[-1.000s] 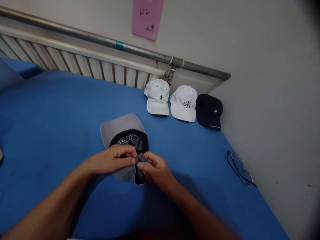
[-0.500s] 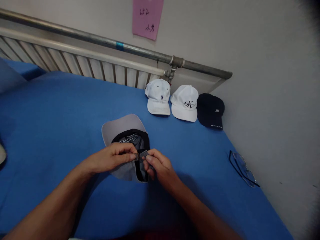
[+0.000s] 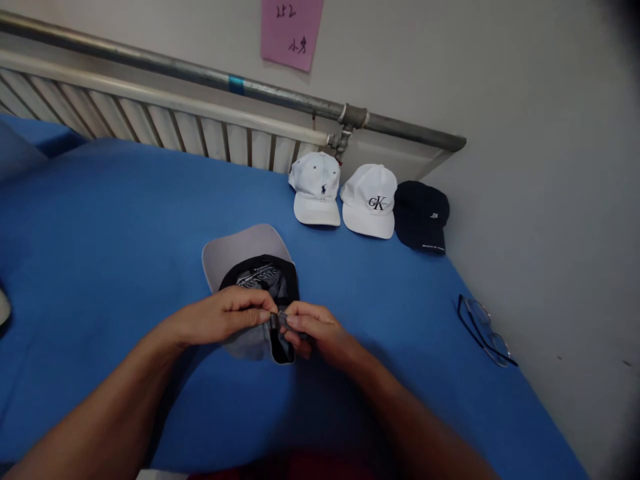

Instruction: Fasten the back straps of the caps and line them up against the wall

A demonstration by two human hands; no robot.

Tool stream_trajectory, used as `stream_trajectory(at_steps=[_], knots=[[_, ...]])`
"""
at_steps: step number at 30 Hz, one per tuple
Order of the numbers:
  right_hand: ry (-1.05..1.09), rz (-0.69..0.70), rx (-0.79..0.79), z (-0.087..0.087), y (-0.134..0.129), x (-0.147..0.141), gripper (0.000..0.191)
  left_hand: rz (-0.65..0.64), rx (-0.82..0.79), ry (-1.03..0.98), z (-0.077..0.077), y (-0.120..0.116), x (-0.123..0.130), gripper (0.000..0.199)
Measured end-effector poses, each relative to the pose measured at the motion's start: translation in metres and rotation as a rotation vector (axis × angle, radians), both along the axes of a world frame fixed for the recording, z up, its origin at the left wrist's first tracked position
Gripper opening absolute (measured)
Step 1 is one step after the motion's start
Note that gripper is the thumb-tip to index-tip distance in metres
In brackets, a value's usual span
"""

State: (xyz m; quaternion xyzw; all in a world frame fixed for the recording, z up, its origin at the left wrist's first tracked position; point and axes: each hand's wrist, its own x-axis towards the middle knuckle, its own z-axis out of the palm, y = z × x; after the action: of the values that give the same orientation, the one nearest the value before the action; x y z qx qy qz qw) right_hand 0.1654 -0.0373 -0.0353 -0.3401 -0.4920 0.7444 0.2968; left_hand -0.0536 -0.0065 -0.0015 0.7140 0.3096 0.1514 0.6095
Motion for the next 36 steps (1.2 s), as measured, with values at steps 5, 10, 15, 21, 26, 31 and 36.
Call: stream_trajectory(at_steps=[5,10,15,21,26,31,36], knots=[[0.033,0.050,-0.022,0.002,0.000,0.001,0.019,0.017,-0.065,-0.048,0.000,-0.001,0.002,0.020],[-0.002,0.109,-0.019,0.004,0.002,0.002,0.019,0.012,-0.148,-0.078,-0.002,-0.001,0.003,0.018],[-0.038,0.182,-0.018,0.002,0.004,0.003,0.017,-0.017,-0.167,-0.076,-0.004,-0.002,0.002,0.021],[-0.035,0.180,-0.005,0.004,0.002,0.003,0.018,-0.011,-0.173,-0.090,-0.003,-0.002,0.003,0.017],[-0.036,0.151,-0.009,0.005,-0.001,-0.001,0.019,-0.007,-0.189,-0.094,-0.001,-0.003,0.003,0.015],[-0.036,0.098,-0.007,0.007,-0.004,-0.006,0.020,0.016,-0.181,-0.116,0.000,-0.003,0.003,0.014],[-0.063,0.117,0.005,0.012,-0.005,-0.006,0.018,0.006,-0.220,-0.128,0.000,-0.004,0.002,0.013]])
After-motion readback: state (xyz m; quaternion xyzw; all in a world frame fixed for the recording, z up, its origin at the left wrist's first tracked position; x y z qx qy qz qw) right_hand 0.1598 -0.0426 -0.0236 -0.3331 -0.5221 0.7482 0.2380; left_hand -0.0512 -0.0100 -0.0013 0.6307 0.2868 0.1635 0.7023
